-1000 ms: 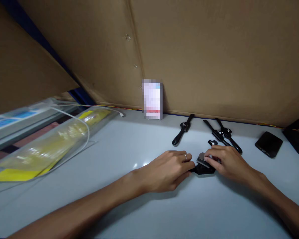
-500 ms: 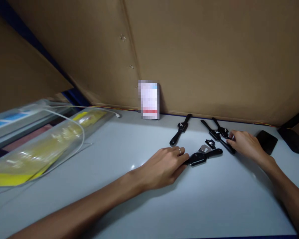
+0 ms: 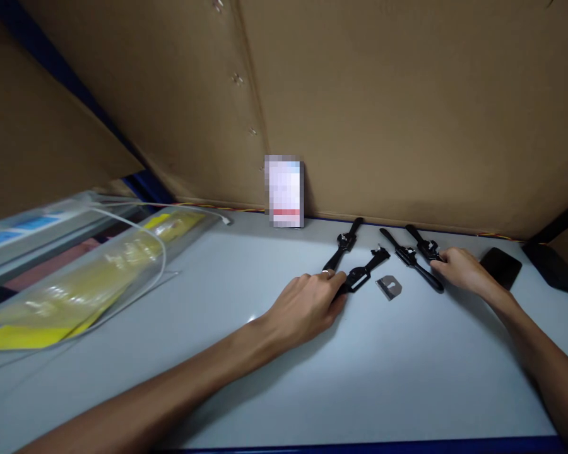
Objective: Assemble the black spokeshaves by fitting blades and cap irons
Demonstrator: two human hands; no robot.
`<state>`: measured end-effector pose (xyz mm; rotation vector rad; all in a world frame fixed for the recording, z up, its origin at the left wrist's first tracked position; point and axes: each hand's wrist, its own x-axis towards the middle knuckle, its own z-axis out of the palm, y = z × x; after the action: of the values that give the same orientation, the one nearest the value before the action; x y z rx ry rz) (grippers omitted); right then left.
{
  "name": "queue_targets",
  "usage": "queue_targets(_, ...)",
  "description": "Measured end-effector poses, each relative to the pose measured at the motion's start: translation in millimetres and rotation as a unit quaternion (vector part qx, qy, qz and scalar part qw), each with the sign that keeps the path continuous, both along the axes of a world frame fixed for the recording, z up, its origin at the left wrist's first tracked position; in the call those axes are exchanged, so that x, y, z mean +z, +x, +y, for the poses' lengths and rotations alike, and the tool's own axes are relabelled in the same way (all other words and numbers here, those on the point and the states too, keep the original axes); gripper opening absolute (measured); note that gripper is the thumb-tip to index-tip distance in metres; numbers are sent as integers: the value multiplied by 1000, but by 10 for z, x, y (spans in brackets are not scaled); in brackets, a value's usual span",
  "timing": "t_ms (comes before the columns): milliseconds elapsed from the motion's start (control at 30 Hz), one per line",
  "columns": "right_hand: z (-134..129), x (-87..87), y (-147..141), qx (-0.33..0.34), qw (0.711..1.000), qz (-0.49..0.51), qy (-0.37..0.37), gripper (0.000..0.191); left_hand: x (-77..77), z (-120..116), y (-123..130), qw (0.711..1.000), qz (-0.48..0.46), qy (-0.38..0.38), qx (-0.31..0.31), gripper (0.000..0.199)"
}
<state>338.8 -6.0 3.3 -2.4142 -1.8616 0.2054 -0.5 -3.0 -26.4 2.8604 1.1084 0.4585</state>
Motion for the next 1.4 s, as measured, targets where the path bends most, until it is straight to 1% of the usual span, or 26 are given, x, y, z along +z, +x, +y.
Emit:
queue_targets(100,-53,106,-103,23,999,30,20,28,-40,65,-15,1000,-4,21,17,21)
queue_targets(167,-115,182,-164,63,996,64,15,29,-33,85,-21,999,-13,24,20,25)
queue_targets(200,-152,214,-194,96,991,92,1,30,-19,85,-24,999,-23,22,24,27)
queue_targets(267,-232,259,-257,178,968,170,-51,30,24,70,-28,998,-57,15,38,30)
queue_targets(333,-312,283,-341,248,932,234,-121,27,74,40,-32,993,-108,20,43,32)
queue_targets(367,-347,289,-392,272,917,249,-153,25,97,23,-33,990,-134,26,34,31)
queue_targets(400,-379,293,-450,288,905,254,-182,23,115,6,-33,987,-156,31,14,30)
queue_targets(467,-431,296,-570,314,889,256,-215,24,138,-24,-29,983,-173,41,-46,26)
queue_targets(533,-468,290,-676,331,879,258,-227,27,140,-45,-19,982,-143,43,-118,25)
queue_targets(600,-497,276,-747,340,876,251,-231,28,129,-58,-8,980,-85,35,-179,27)
queue_targets(667,-524,259,-780,340,887,218,-224,31,114,-64,1,975,-24,19,-219,30)
queue_targets(733,-547,246,-783,334,905,168,-201,34,102,-67,3,972,16,8,-236,29)
queue_targets(800,-565,242,-770,329,920,124,-175,35,95,-71,1,971,31,5,-238,22)
queue_targets(900,-580,256,-745,331,927,88,-152,35,97,-76,-7,971,32,11,-238,18)
queue_targets(1000,-589,292,-744,342,929,71,-122,33,105,-76,-8,970,38,10,-241,17)
queue_targets(1100,-603,320,-791,354,928,96,-71,18,111,-73,-4,970,36,1,-241,17)
queue_targets(1167,-623,310,-846,357,927,108,-33,9,112,-71,-4,970,25,-11,-240,17)
queue_targets(1267,-672,234,-938,381,920,92,11,11,116,-74,-5,970,13,-46,-237,20)
queue_targets(1333,-709,160,-989,411,909,62,42,15,124,-76,-4,969,9,-78,-233,23)
queue_targets(1400,-742,91,-1031,427,900,28,81,18,134,-78,0,967,9,-109,-228,26)
